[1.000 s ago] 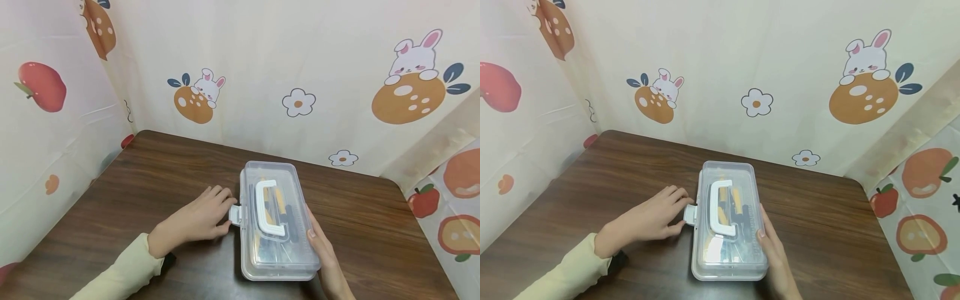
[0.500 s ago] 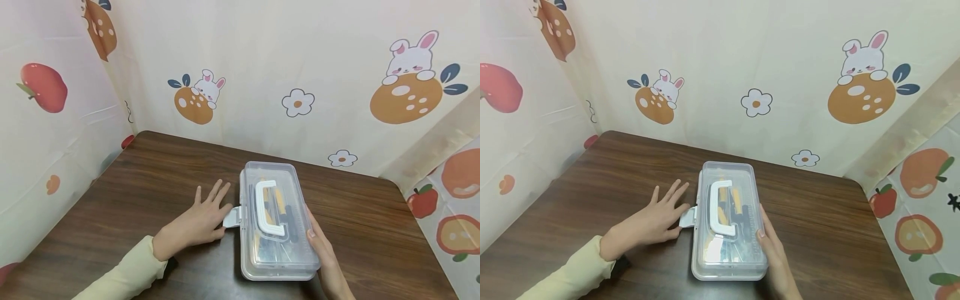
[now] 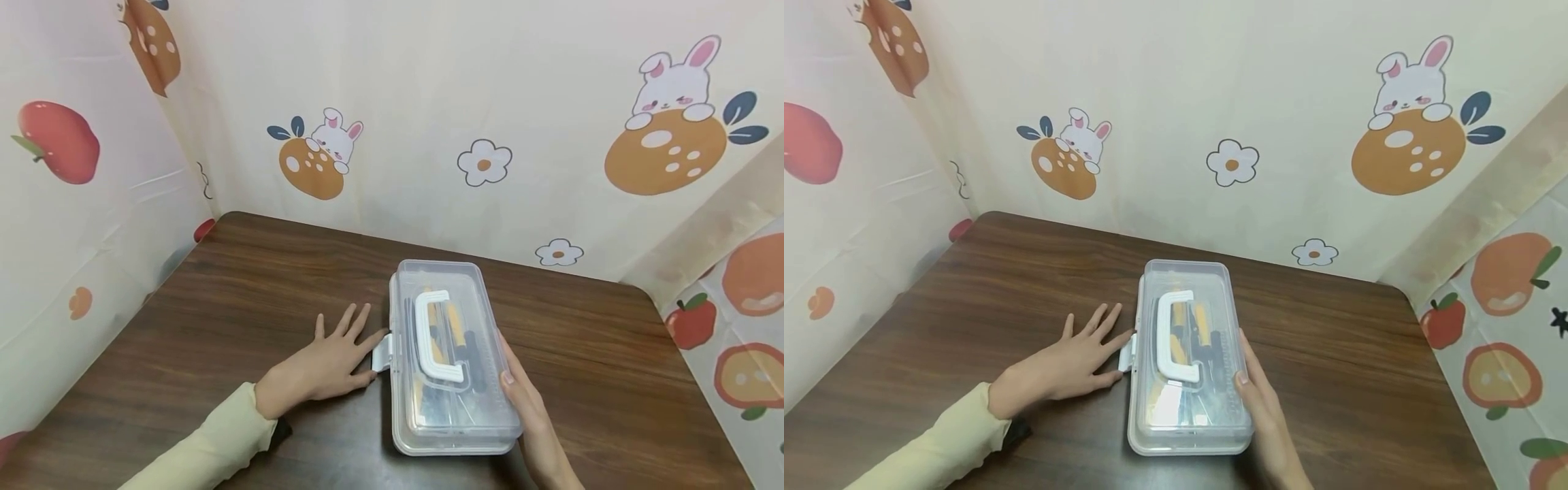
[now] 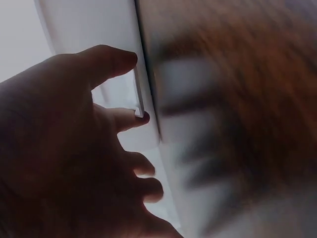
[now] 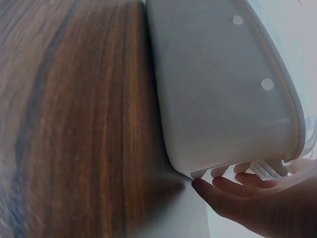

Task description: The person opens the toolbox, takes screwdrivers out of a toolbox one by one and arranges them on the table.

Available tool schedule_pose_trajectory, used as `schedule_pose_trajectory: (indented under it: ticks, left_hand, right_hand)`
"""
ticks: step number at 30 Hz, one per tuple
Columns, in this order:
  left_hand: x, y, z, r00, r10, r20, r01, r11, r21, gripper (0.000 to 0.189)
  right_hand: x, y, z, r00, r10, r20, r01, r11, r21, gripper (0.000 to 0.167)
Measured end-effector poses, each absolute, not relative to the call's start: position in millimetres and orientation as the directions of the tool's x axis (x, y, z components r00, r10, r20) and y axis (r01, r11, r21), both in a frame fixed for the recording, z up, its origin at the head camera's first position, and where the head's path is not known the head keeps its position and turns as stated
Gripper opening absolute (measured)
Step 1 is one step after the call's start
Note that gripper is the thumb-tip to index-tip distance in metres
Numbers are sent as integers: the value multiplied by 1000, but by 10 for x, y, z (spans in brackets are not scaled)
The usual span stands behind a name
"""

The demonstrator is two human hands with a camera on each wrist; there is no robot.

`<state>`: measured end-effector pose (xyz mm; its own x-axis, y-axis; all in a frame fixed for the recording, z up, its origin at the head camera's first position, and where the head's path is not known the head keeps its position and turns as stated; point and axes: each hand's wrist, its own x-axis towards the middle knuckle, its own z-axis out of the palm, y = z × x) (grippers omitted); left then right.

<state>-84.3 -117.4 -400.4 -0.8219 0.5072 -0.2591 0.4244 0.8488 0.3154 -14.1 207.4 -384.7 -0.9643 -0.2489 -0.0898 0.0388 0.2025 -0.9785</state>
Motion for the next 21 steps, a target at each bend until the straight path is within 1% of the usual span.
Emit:
schedule_pose_trajectory:
  ticks: [3,6,12,17,21]
  left_hand:
    - [-847,-1170,-4037,-821,487,-296,384,857,343,70]
    - [-843,-1148,-4075,-824,475,-310,368,864,345,70]
    - [-777,-1075,-4133,-844,462,-272,384,875,295,70]
    - [-733,-1040,-4180,-860,445,-250,388,888,247,68]
    - [-740,-1058,-4196,-859,449,-247,391,885,251,69]
  right_hand:
    - [-152,2085,-3845,-960,-265,-91,36,205,-978,54]
    - [-157,2099,-3847,-959,-268,-90,34,206,-978,54]
    - [-134,2091,-3828,-963,-250,-101,46,215,-976,54]
    - [-133,2085,-3792,-965,-234,-114,51,257,-965,53]
    - [-172,2091,-3778,-969,-220,-110,43,290,-956,52]
